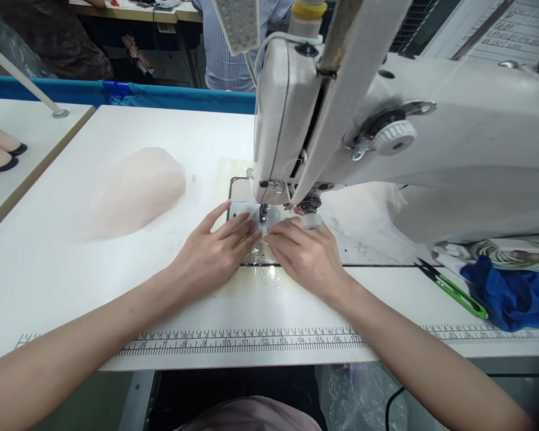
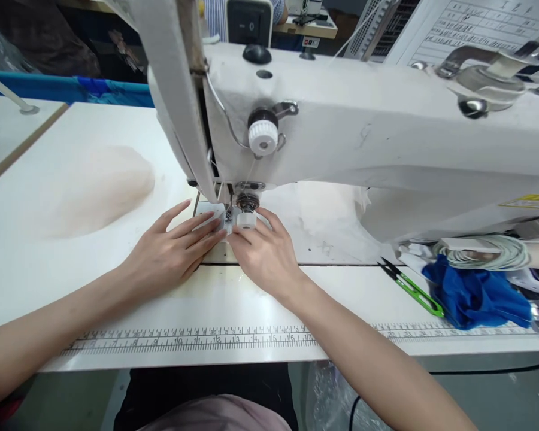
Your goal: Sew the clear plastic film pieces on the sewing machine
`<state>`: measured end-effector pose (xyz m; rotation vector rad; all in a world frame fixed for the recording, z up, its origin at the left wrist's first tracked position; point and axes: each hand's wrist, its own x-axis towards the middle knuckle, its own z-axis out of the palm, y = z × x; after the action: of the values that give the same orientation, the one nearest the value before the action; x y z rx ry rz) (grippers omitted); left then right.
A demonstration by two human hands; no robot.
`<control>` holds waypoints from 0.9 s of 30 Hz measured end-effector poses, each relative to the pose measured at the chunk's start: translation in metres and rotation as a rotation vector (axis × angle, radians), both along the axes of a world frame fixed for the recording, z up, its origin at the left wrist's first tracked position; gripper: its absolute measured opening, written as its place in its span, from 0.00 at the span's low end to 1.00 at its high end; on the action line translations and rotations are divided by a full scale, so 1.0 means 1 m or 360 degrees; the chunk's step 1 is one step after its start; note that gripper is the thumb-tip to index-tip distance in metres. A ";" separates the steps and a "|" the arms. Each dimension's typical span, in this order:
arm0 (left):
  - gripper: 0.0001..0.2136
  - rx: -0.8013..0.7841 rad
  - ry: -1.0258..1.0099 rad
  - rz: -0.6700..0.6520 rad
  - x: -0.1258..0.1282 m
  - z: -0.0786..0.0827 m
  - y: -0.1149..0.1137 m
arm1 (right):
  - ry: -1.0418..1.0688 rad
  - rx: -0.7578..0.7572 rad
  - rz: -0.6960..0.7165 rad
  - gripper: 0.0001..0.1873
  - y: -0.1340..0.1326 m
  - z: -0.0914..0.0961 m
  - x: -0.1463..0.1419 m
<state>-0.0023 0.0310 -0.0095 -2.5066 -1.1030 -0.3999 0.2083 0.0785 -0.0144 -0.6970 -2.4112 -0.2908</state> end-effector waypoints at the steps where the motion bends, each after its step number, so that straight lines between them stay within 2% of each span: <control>1: 0.16 -0.0008 0.0002 -0.0014 0.000 0.001 -0.001 | 0.0010 0.0006 0.0015 0.09 -0.001 0.000 0.001; 15: 0.15 0.0004 -0.0016 -0.0028 0.000 0.001 -0.001 | -0.0018 -0.0039 0.0034 0.10 -0.003 0.002 0.005; 21: 0.15 -0.0052 -0.0076 -0.0003 0.000 0.001 0.004 | -0.0098 -0.0077 -0.0037 0.12 0.000 0.003 0.004; 27: 0.15 -0.0030 -0.0048 0.0043 0.000 0.002 0.006 | -0.0087 -0.0107 -0.0031 0.10 0.001 0.004 0.003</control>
<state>-0.0025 0.0373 -0.0077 -2.5066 -1.1561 -0.4227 0.2113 0.0797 -0.0108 -0.7521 -2.4768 -0.2406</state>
